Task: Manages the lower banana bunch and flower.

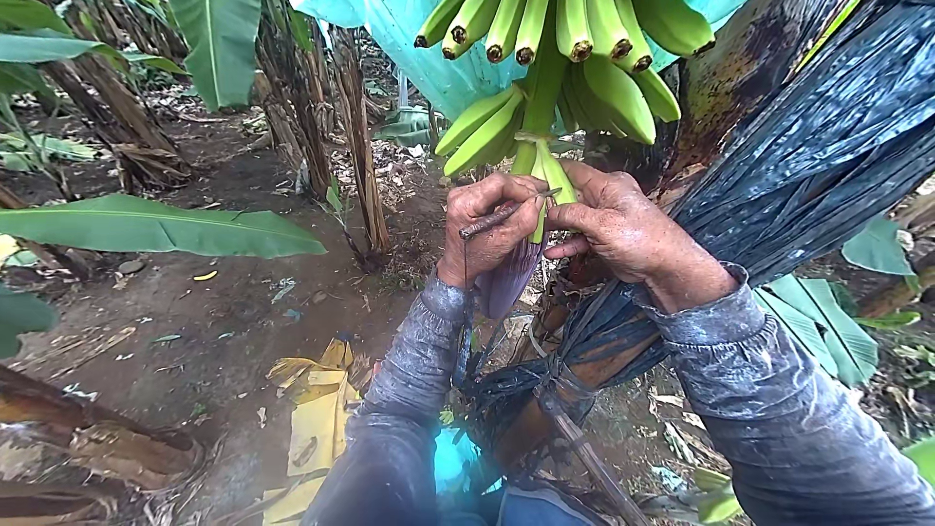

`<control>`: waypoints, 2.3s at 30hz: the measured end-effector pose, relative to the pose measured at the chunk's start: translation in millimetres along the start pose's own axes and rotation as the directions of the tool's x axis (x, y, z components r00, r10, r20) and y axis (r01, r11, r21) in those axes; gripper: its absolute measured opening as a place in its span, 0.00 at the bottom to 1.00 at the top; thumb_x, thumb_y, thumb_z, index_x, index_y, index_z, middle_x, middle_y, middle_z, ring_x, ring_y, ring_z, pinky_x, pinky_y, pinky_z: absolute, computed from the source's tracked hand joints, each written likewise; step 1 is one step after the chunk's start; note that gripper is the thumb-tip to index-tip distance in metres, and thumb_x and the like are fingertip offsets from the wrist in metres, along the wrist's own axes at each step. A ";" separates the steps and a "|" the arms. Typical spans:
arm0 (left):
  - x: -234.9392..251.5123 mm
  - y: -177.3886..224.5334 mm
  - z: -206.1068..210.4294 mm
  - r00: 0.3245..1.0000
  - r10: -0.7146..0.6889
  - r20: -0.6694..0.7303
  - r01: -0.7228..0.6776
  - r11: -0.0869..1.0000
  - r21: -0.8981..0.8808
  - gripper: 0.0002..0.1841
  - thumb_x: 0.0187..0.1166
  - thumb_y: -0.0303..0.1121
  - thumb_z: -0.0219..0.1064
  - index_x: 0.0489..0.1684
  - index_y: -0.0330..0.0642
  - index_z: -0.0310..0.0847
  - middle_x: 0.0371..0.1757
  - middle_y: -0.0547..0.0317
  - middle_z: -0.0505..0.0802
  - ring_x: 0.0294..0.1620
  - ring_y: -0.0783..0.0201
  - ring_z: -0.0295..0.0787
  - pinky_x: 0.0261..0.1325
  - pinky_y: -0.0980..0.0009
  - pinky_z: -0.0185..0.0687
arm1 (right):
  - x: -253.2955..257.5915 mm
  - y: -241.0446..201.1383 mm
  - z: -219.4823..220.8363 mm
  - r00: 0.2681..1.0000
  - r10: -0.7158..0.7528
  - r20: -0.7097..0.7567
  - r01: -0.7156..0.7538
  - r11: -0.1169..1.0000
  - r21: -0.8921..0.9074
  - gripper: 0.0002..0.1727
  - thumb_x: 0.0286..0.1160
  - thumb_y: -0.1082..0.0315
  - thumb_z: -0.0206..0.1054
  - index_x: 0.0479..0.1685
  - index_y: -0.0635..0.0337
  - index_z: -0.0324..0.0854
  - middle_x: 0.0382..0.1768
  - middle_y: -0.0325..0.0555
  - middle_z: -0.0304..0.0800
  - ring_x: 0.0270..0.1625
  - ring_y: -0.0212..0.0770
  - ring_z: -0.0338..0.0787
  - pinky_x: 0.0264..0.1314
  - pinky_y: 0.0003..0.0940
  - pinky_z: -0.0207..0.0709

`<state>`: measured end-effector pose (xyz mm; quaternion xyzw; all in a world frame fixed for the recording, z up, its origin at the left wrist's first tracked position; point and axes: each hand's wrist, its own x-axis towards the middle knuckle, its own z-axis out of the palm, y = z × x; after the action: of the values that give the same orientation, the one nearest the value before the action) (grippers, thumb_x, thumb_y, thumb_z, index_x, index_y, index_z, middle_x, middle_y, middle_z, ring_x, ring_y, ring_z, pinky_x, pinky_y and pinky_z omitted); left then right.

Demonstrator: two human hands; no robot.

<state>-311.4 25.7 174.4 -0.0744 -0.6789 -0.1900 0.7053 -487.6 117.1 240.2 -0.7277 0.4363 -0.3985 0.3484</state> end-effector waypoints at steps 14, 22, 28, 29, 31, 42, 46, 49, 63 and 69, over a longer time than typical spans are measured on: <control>-4.4 -1.8 -10.5 0.988 -0.064 -0.143 0.058 0.997 -0.041 0.08 0.69 0.16 0.74 0.41 0.27 0.83 0.44 0.39 0.95 0.47 0.50 0.96 0.54 0.55 0.94 | 1.0 -0.2 3.5 0.999 0.040 -0.006 -0.040 0.998 0.045 0.29 0.83 0.71 0.57 0.84 0.42 0.68 0.53 0.49 0.92 0.37 0.45 0.95 0.25 0.38 0.89; -11.1 -9.1 2.4 0.947 -0.145 -0.286 0.146 0.989 -0.015 0.06 0.70 0.16 0.71 0.39 0.29 0.79 0.39 0.43 0.93 0.41 0.54 0.94 0.48 0.58 0.94 | 8.4 0.5 13.9 0.994 0.048 -0.095 -0.043 0.998 0.055 0.21 0.89 0.65 0.59 0.79 0.44 0.73 0.54 0.49 0.92 0.42 0.47 0.97 0.33 0.44 0.93; -11.6 -17.2 6.3 0.957 -0.125 -0.260 0.117 0.992 -0.048 0.04 0.70 0.16 0.70 0.36 0.28 0.81 0.40 0.39 0.94 0.46 0.49 0.97 0.53 0.55 0.95 | 10.7 7.9 12.9 0.981 0.015 -0.196 -0.034 0.995 -0.096 0.21 0.84 0.65 0.65 0.74 0.45 0.77 0.45 0.46 0.93 0.25 0.43 0.90 0.16 0.34 0.84; -10.4 -18.9 6.3 0.956 -0.120 -0.267 0.119 0.993 -0.022 0.04 0.69 0.16 0.70 0.36 0.28 0.81 0.39 0.41 0.94 0.43 0.52 0.96 0.50 0.58 0.95 | 11.4 8.0 12.4 0.977 0.016 -0.211 -0.039 0.994 -0.106 0.19 0.84 0.65 0.63 0.72 0.45 0.78 0.39 0.46 0.91 0.20 0.41 0.86 0.13 0.33 0.80; -7.1 -21.3 6.8 0.956 -0.103 -0.274 0.117 0.993 0.034 0.04 0.68 0.16 0.71 0.36 0.28 0.82 0.37 0.43 0.94 0.38 0.56 0.95 0.44 0.63 0.94 | 12.3 7.8 11.1 0.974 0.022 -0.227 -0.052 0.991 -0.127 0.19 0.85 0.65 0.57 0.72 0.46 0.78 0.34 0.46 0.90 0.15 0.39 0.81 0.11 0.31 0.74; 3.1 -22.2 3.1 0.976 -0.030 -0.213 0.064 0.986 0.153 0.02 0.67 0.16 0.73 0.32 0.27 0.86 0.36 0.44 0.94 0.40 0.57 0.95 0.44 0.65 0.94 | 12.1 5.3 9.3 0.971 0.063 -0.230 -0.074 0.997 -0.039 0.20 0.83 0.67 0.54 0.70 0.47 0.80 0.34 0.45 0.90 0.16 0.35 0.79 0.11 0.26 0.70; 4.7 -18.6 -0.5 0.988 -0.042 -0.149 0.062 0.989 0.134 0.01 0.67 0.16 0.72 0.31 0.26 0.86 0.38 0.42 0.95 0.41 0.55 0.96 0.45 0.62 0.94 | 13.1 6.9 8.1 0.973 0.061 -0.222 -0.064 0.998 -0.006 0.20 0.82 0.68 0.53 0.69 0.48 0.80 0.36 0.46 0.91 0.18 0.36 0.82 0.13 0.27 0.72; 5.4 -18.0 -0.9 0.986 -0.054 -0.155 0.078 0.985 0.153 0.01 0.67 0.16 0.72 0.31 0.27 0.86 0.37 0.43 0.95 0.40 0.56 0.95 0.44 0.63 0.94 | 13.6 6.6 7.9 0.974 0.054 -0.220 -0.057 0.998 -0.004 0.20 0.82 0.68 0.53 0.69 0.49 0.80 0.38 0.46 0.92 0.20 0.36 0.84 0.13 0.26 0.72; 3.3 -17.1 -1.5 0.990 -0.032 -0.137 0.044 0.996 0.080 0.02 0.67 0.14 0.71 0.32 0.26 0.84 0.38 0.39 0.95 0.42 0.51 0.96 0.47 0.59 0.95 | 14.8 6.5 7.9 0.976 0.067 -0.208 -0.063 0.998 0.025 0.20 0.83 0.69 0.53 0.70 0.51 0.79 0.39 0.47 0.93 0.23 0.37 0.87 0.14 0.25 0.74; 3.8 -16.4 0.1 0.989 -0.029 -0.144 0.047 0.991 0.129 0.02 0.67 0.15 0.72 0.31 0.26 0.85 0.38 0.40 0.95 0.42 0.53 0.96 0.46 0.60 0.96 | 14.1 6.6 9.5 0.975 0.062 -0.211 -0.062 0.998 0.003 0.18 0.84 0.68 0.54 0.67 0.51 0.79 0.38 0.47 0.92 0.23 0.37 0.87 0.15 0.26 0.75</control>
<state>-317.6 10.1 175.6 -0.0010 -0.6396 -0.1631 0.7512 -477.3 103.2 234.2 -0.6677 0.4940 -0.4619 0.3111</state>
